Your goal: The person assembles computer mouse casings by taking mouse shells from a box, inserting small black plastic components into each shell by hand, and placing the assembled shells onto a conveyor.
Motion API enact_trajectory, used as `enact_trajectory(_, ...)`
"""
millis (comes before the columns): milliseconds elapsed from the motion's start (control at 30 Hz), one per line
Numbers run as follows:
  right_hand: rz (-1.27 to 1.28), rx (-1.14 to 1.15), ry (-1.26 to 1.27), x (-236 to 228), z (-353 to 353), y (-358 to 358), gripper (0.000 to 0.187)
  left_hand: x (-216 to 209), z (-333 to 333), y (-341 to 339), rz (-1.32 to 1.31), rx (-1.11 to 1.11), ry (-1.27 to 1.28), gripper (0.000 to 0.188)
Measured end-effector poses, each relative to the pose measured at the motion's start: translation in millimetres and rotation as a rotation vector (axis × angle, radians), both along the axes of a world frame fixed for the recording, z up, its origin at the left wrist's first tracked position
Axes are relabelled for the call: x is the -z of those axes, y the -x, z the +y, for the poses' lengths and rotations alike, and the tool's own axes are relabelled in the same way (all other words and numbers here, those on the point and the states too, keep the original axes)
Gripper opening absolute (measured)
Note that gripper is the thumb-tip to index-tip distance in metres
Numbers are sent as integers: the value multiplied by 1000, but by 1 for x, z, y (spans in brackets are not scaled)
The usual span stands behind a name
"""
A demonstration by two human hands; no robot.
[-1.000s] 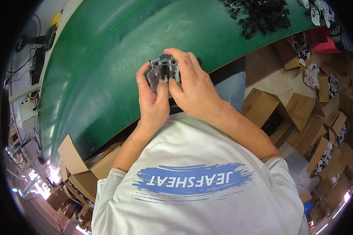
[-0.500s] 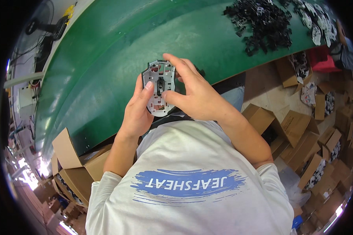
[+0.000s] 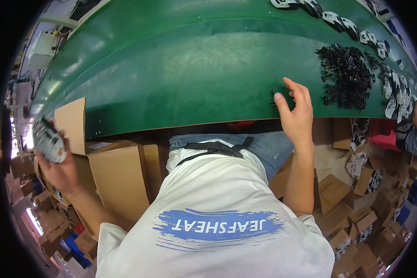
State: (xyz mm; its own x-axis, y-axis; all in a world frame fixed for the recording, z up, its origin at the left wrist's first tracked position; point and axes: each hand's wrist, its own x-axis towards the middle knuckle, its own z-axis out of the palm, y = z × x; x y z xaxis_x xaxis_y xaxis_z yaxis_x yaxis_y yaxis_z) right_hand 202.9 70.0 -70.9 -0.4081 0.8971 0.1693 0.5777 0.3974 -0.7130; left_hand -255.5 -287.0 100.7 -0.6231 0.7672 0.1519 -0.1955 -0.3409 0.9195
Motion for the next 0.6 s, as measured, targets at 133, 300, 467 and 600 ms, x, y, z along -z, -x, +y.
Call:
enact_trajectory(133,-233,-89,-158,5,-6,3,44,5,-125,51,153,-861,235,50)
enact_trajectory(300,-101,-51,-32,12,-3,-4,24,90,-307,103,347,-1053,913,51)
enact_trajectory(467,124,-160,-4,40,31,9,18,155,-372,83,144,-1038,1222,79)
enact_trajectory(600,212,-220,52,50,60,36,24,214,-400,73,-3,-840,1398,73)
